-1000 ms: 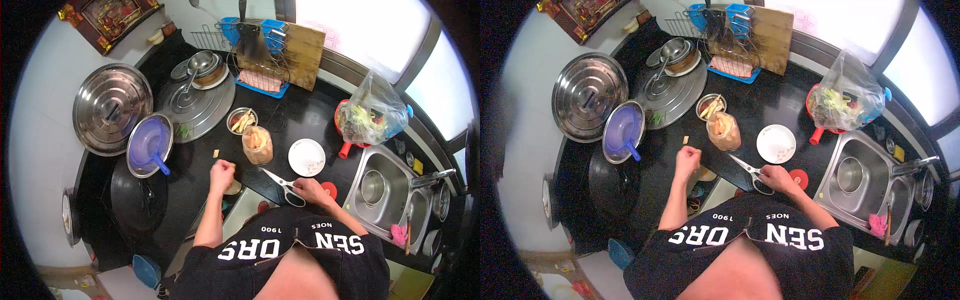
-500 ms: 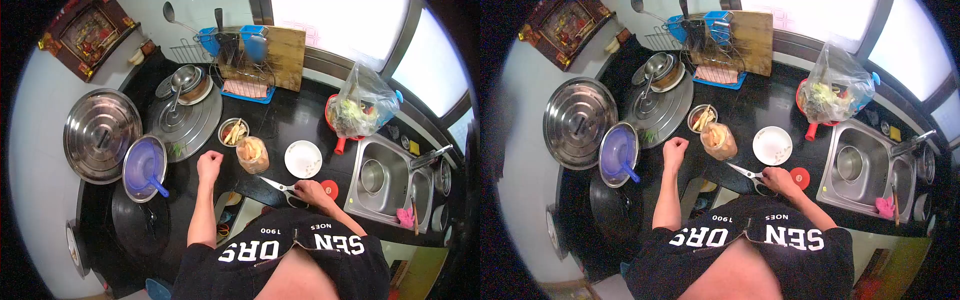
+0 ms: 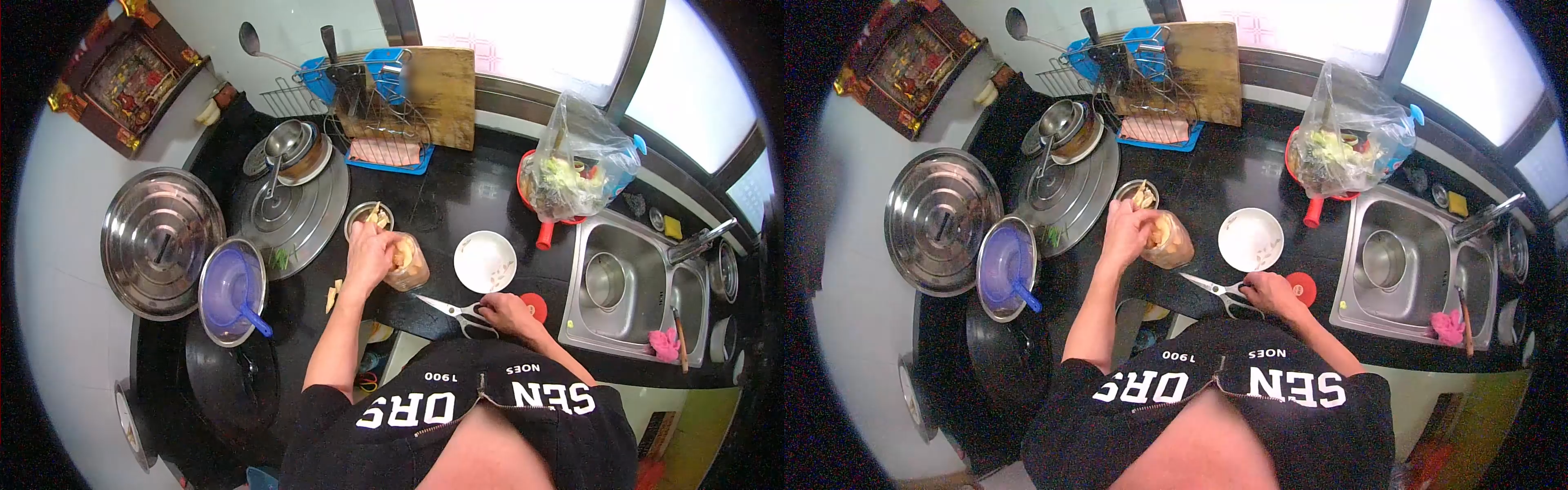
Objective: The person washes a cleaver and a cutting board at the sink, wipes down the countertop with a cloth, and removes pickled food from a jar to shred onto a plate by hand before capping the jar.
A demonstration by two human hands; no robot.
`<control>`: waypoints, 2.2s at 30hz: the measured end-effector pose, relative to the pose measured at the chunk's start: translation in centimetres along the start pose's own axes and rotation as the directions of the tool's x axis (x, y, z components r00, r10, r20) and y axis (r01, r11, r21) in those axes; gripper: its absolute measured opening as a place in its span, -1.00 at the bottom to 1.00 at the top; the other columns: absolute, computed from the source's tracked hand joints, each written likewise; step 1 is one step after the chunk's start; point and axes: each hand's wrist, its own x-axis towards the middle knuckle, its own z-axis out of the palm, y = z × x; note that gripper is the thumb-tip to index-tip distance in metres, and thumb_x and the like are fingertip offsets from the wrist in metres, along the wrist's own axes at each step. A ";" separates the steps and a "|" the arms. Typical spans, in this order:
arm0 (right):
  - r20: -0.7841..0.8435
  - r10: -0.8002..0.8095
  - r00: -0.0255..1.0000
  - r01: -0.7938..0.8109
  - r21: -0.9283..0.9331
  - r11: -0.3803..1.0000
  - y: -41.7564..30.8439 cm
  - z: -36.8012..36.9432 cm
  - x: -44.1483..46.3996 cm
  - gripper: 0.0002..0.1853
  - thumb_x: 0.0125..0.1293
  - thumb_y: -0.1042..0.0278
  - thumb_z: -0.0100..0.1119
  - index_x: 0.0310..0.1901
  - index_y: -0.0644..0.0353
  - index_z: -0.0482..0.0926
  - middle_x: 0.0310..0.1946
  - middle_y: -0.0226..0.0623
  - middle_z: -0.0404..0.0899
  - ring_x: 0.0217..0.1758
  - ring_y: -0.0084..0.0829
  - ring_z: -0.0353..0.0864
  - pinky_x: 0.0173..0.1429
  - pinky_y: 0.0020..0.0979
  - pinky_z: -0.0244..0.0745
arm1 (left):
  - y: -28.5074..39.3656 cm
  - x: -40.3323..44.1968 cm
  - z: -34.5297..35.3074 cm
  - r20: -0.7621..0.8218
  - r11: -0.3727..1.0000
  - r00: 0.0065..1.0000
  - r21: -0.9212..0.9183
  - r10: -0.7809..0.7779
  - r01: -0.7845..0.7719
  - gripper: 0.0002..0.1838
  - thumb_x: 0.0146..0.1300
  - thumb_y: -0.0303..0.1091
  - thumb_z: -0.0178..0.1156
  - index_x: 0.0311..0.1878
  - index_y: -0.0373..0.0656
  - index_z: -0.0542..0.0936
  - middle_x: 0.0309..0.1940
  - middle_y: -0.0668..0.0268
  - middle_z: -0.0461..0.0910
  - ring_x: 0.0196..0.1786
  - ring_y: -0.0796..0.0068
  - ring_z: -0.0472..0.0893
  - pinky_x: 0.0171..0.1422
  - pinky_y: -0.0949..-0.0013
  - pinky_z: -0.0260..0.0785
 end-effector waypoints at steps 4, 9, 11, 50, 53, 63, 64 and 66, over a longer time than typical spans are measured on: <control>0.012 -0.024 1.000 0.024 0.013 1.000 0.1 -0.1 0.0 -0.79 0.14 0.29 0.11 -0.28 0.25 0.59 -0.39 0.00 0.59 -0.26 -0.04 0.60 -0.16 -0.16 0.46 | 0.0 0.6 0.0 0.086 0.985 0.985 0.080 0.147 -0.154 -0.77 -0.08 -0.45 0.21 -0.28 0.00 0.68 -0.42 0.24 0.39 -0.20 0.21 0.36 -0.06 0.25 0.27; -0.010 -0.080 0.997 0.080 0.025 0.996 0.5 0.4 0.2 -0.79 0.14 0.30 0.11 -0.29 0.26 0.59 -0.40 -0.02 0.60 -0.28 -0.05 0.60 -0.19 -0.18 0.47 | 0.5 1.0 -0.2 0.150 0.954 0.968 0.196 0.200 -0.227 -0.75 -0.09 -0.46 0.21 -0.26 -0.04 0.67 -0.38 0.21 0.41 -0.19 0.18 0.37 -0.06 0.22 0.28; -0.010 -0.089 0.996 0.089 0.024 0.996 0.6 0.5 0.3 -0.79 0.14 0.31 0.11 -0.29 0.26 0.59 -0.40 -0.03 0.60 -0.29 -0.06 0.60 -0.20 -0.18 0.48 | 0.5 1.3 -0.3 0.185 0.941 0.962 0.238 0.199 -0.240 -0.76 -0.10 -0.46 0.21 -0.27 -0.07 0.66 -0.36 0.19 0.41 -0.19 0.17 0.38 -0.06 0.20 0.28; -0.309 -0.009 0.951 0.254 0.764 0.593 -7.8 -5.4 3.3 -0.84 0.23 0.37 0.14 -0.37 0.31 0.55 -0.52 -0.53 0.48 -0.44 -0.72 0.37 -0.39 -0.59 0.29 | 10.7 -1.6 1.6 -0.334 0.871 0.854 -0.151 0.400 -0.467 -0.73 -0.17 -0.59 0.25 -0.44 -0.16 0.35 -0.54 0.22 0.32 -0.43 0.16 0.34 -0.34 0.18 0.19; -0.228 0.055 0.972 0.174 0.860 0.479 -6.6 -5.4 3.2 -0.87 0.22 0.40 0.14 -0.37 0.31 0.53 -0.51 -0.54 0.47 -0.42 -0.74 0.39 -0.37 -0.63 0.29 | 11.0 -1.5 2.0 -0.314 0.857 0.854 -0.182 0.415 -0.483 -0.74 -0.13 -0.59 0.25 -0.40 -0.17 0.37 -0.53 0.24 0.33 -0.43 0.23 0.35 -0.34 0.23 0.21; -0.354 -0.110 0.929 0.321 0.618 0.717 -4.0 -5.7 2.3 -0.87 0.24 0.41 0.13 -0.34 0.32 0.52 -0.50 -0.51 0.49 -0.44 -0.74 0.38 -0.39 -0.60 0.32 | 11.5 -1.5 5.4 0.251 0.411 0.958 -0.866 -0.139 0.286 -0.90 0.15 -0.50 0.18 -0.27 -0.30 0.54 -0.53 0.54 0.45 -0.48 0.80 0.34 -0.40 0.64 0.24; -0.318 -0.112 0.941 0.290 0.595 0.749 -3.8 -5.9 2.2 -0.84 0.22 0.38 0.15 -0.35 0.34 0.52 -0.51 -0.47 0.51 -0.43 -0.69 0.41 -0.36 -0.55 0.37 | 11.5 -1.5 5.4 0.263 0.405 0.955 -0.865 -0.134 0.295 -0.89 0.15 -0.50 0.19 -0.26 -0.30 0.54 -0.52 0.53 0.46 -0.48 0.80 0.35 -0.39 0.64 0.24; -0.320 -0.118 0.940 0.289 0.564 0.774 -3.6 -6.3 2.0 -0.84 0.20 0.38 0.15 -0.37 0.33 0.52 -0.54 -0.45 0.50 -0.46 -0.67 0.41 -0.38 -0.52 0.36 | 11.5 -1.5 5.9 0.273 0.386 0.954 -0.873 -0.122 0.299 -0.91 0.15 -0.50 0.19 -0.28 -0.29 0.55 -0.52 0.53 0.46 -0.47 0.80 0.35 -0.39 0.65 0.24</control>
